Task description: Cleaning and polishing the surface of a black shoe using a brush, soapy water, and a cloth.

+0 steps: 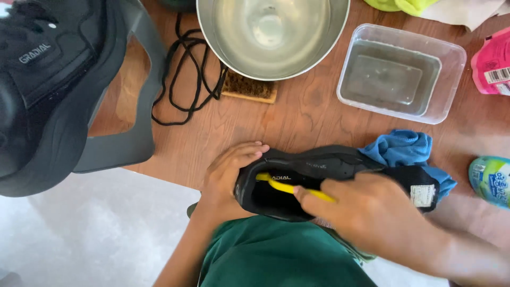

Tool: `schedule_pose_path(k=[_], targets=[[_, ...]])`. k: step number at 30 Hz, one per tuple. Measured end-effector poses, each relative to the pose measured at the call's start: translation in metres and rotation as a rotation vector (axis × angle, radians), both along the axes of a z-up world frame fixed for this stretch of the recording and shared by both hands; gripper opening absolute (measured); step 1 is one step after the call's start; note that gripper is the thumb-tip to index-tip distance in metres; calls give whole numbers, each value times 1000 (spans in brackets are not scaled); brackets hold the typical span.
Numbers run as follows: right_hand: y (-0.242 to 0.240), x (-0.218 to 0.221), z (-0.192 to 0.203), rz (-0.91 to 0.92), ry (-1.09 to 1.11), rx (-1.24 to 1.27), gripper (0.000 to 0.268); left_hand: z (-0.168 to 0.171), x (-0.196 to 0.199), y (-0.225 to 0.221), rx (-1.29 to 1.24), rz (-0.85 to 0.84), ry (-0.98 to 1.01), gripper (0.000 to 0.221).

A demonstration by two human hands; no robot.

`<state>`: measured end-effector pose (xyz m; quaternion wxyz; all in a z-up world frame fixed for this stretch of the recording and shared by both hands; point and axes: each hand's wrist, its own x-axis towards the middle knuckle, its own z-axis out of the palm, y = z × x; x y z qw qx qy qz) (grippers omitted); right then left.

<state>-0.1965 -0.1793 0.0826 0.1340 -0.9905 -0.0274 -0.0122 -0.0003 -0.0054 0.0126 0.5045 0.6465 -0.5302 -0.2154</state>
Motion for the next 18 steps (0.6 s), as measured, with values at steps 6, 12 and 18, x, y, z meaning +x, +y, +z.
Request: schedule_pose_path(k=[6, 12, 18], targets=[[-15, -40, 19, -109, 232, -64, 47, -6, 5, -1, 20, -30, -68, 64], [-44, -58, 7, -42, 338, 1, 66, -12, 2, 3, -28, -49, -94, 54], [-24, -13, 0, -12, 87, 165, 37, -18, -1, 9, 10, -49, -102, 68]])
